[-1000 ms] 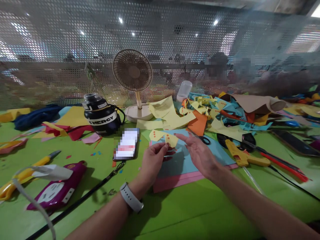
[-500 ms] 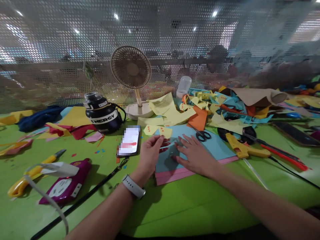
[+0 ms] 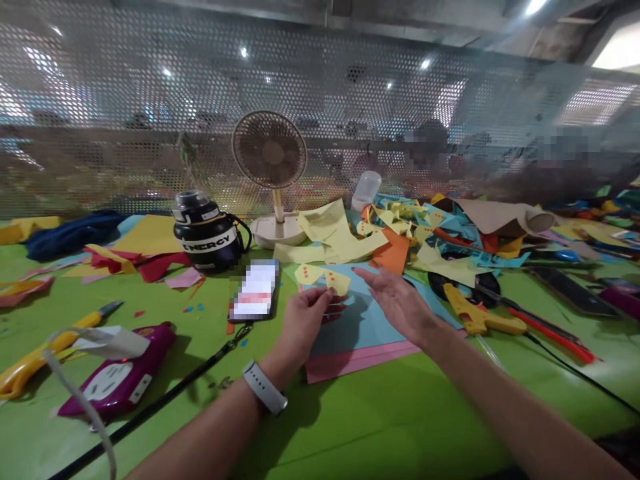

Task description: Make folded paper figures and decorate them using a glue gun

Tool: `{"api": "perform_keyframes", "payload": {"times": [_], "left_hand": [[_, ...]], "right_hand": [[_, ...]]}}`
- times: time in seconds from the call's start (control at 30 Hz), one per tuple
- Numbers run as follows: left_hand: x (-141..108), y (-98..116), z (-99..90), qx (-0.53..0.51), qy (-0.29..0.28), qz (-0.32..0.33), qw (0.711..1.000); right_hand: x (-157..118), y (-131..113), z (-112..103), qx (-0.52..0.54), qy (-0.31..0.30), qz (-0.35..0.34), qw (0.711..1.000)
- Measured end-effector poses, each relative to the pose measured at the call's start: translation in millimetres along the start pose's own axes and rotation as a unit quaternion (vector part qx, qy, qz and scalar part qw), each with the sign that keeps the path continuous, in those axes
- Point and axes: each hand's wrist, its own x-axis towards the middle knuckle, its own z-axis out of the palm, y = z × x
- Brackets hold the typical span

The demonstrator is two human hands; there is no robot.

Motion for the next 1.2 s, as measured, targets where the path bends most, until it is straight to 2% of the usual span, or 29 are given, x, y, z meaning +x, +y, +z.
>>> {"api": "perform_keyframes", "payload": {"times": [0.07, 0.13, 0.17, 0.23, 0.33, 0.4, 0.5, 0.6, 0.7, 0.77, 0.83, 0.93, 1.0, 1.1, 1.2], "left_hand": [[-1, 1, 1.4, -0.002, -0.006, -0.002, 1.0], [0, 3, -0.3, -0.007, 0.005, 0.011, 1.0], [1, 5, -2.2, -0.011, 0.016, 0.021, 1.0], [5, 8, -6.4, -0.019, 0.04, 0.037, 0.998], [9, 9, -10.7, -0.023, 0.054, 0.038, 0.998], [10, 7, -11.1, -0.022, 0.047, 0.032, 0.998], [10, 4, -10.4, -0.014, 0.034, 0.037, 0.999], [11, 2, -10.6, -0.007, 0.029, 0.043, 0.999], [11, 1, -11.9, -0.006, 0.032, 0.043, 0.999], [12, 1, -12.6, -0.006, 0.032, 0.043, 0.999], [12, 2, -12.9, -0.006, 0.034, 0.045, 0.998], [11, 2, -12.4, 0.002, 0.031, 0.044, 0.999], [10, 3, -11.4, 0.012, 0.029, 0.04, 0.999], [8, 5, -9.8, 0.02, 0.027, 0.031, 0.999], [8, 6, -9.3, 0.015, 0.028, 0.032, 0.999]], "right_hand": [[1, 1, 0, -0.033, 0.002, -0.014, 0.999], [2, 3, -1, -0.153, 0.024, -0.041, 0.987], [2, 4, -2, -0.235, 0.039, -0.05, 0.97], [2, 9, -3, -0.401, 0.045, -0.053, 0.914], [-2, 17, 2, -0.574, -0.021, -0.051, 0.817], [-6, 20, 9, -0.634, -0.059, -0.057, 0.769], [-10, 19, 18, -0.68, -0.061, -0.081, 0.726], [-9, 16, 22, -0.696, -0.06, -0.112, 0.707], [-6, 18, 20, -0.677, -0.052, -0.134, 0.722], [-2, 20, 16, -0.643, -0.037, -0.13, 0.754], [2, 20, 12, -0.585, -0.015, -0.108, 0.804], [5, 14, 6, -0.438, 0.008, -0.061, 0.897], [5, 8, 3, -0.349, 0.009, -0.047, 0.936], [5, 4, -1, -0.291, 0.007, -0.06, 0.955], [9, 11, -3, -0.34, 0.029, -0.067, 0.938]]}}
